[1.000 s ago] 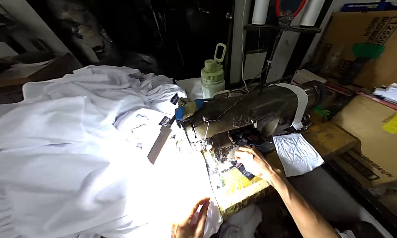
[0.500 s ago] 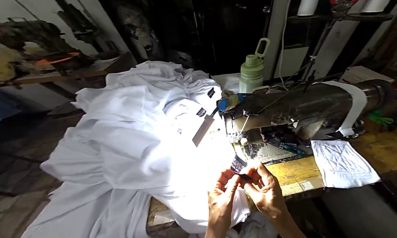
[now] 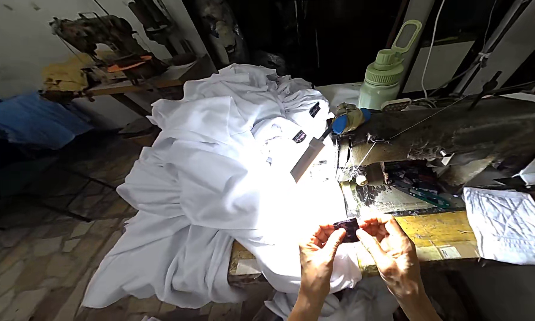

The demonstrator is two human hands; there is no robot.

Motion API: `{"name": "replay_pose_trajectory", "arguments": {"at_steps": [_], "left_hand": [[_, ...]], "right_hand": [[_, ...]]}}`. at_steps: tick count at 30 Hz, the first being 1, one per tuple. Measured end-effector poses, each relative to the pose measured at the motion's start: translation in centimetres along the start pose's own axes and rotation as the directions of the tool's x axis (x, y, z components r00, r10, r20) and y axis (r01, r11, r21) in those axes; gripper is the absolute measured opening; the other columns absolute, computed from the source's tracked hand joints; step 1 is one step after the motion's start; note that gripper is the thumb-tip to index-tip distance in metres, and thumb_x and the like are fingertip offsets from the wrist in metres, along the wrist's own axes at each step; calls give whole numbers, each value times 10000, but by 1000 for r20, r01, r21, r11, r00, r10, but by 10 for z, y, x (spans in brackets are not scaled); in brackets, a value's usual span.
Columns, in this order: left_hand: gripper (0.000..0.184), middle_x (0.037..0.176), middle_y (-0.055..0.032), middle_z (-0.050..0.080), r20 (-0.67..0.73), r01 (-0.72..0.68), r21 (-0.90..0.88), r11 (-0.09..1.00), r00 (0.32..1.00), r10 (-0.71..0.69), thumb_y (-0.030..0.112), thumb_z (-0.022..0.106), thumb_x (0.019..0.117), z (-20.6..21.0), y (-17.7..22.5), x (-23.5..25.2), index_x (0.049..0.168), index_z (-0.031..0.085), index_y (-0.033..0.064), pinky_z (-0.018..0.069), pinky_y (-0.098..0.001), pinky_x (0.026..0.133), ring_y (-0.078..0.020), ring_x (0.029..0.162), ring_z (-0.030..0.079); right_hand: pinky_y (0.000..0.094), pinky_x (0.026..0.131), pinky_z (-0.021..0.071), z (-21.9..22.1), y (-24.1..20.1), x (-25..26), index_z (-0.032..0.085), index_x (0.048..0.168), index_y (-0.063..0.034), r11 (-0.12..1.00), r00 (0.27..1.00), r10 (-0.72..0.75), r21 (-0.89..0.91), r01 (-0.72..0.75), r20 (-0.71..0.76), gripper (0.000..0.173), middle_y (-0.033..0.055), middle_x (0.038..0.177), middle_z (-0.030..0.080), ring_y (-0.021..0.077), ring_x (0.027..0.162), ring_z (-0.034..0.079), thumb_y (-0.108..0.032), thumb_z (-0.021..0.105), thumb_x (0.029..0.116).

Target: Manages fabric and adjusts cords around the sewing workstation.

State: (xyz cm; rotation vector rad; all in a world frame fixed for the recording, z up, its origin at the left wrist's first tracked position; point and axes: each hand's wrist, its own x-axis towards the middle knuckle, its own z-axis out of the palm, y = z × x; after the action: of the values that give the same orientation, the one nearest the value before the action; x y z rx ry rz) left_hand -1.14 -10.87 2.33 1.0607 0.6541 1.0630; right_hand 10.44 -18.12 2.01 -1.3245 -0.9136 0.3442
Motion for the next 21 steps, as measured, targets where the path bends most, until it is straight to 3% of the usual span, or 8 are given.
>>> {"name": "replay_pose_trajectory", "arguments": {"at_steps": [4, 7, 11, 13, 16, 19, 21], "left_hand": [[70, 814, -75, 738, 4, 28, -4, 1000, 1000, -28, -68, 671, 873, -1, -2, -1, 937, 691, -47, 612, -272, 780, -113, 773, 719], [95, 820, -71, 738, 5, 17, 21, 1000, 1000, -17, -60, 685, 864, -1, -4, -4, 959, 685, -50, 608, -267, 769, -110, 775, 716], [384, 1036, -81, 690, 71, -116, 179, 977, 992, 105, -57, 710, 831, -3, -2, -11, 1165, 524, -90, 612, -242, 824, -94, 934, 708], [322, 1081, -92, 702, 144, -205, 223, 953, 974, 176, -67, 697, 843, -7, -4, -13, 1147, 600, -113, 609, -237, 848, -88, 951, 706], [231, 1098, -108, 741, 242, -233, 263, 936, 955, 170, -69, 649, 885, -13, -4, -9, 1110, 698, -95, 601, -238, 888, -94, 978, 721], [206, 1004, -70, 758, 202, -193, 364, 911, 971, 124, -29, 678, 879, -20, 5, 6, 1078, 731, -44, 610, -222, 815, -74, 875, 726], [194, 960, -41, 763, 120, -130, 424, 897, 989, 86, 0, 707, 873, -27, 11, 24, 1062, 749, 11, 614, -246, 777, -91, 834, 726]], "right_hand": [[249, 803, 618, 0, 0, 3, 602, 1128, -14, 992, 999, 22, 124, -26, 28, 338, 41, 970, 718, 123, 874, 717, -40, 740, 822], [232, 760, 615, 3, -2, 4, 607, 1085, -30, 990, 999, 49, 133, -47, -10, 301, 35, 907, 715, 113, 818, 714, 22, 718, 810], [225, 731, 609, 5, 0, 5, 608, 1062, -50, 986, 997, 74, 149, -69, -27, 288, 17, 873, 708, 96, 782, 704, 44, 705, 808], [231, 743, 610, 5, 1, 5, 604, 1062, -46, 984, 997, 81, 159, -76, -21, 286, 18, 880, 710, 99, 790, 706, 52, 703, 812], [228, 724, 608, 4, 4, 5, 620, 1041, -48, 987, 995, 94, 134, -89, -31, 257, 15, 859, 711, 91, 768, 703, 44, 704, 816], [225, 711, 612, -3, 15, 15, 681, 1018, -44, 986, 1000, 29, -166, -29, -1, 144, 0, 869, 726, 66, 759, 708, -47, 695, 875], [315, 827, 580, -10, 27, 29, 735, 1037, -37, 882, 985, -98, -447, 151, 138, 157, 52, 984, 725, 144, 903, 695, -59, 658, 903]]}}
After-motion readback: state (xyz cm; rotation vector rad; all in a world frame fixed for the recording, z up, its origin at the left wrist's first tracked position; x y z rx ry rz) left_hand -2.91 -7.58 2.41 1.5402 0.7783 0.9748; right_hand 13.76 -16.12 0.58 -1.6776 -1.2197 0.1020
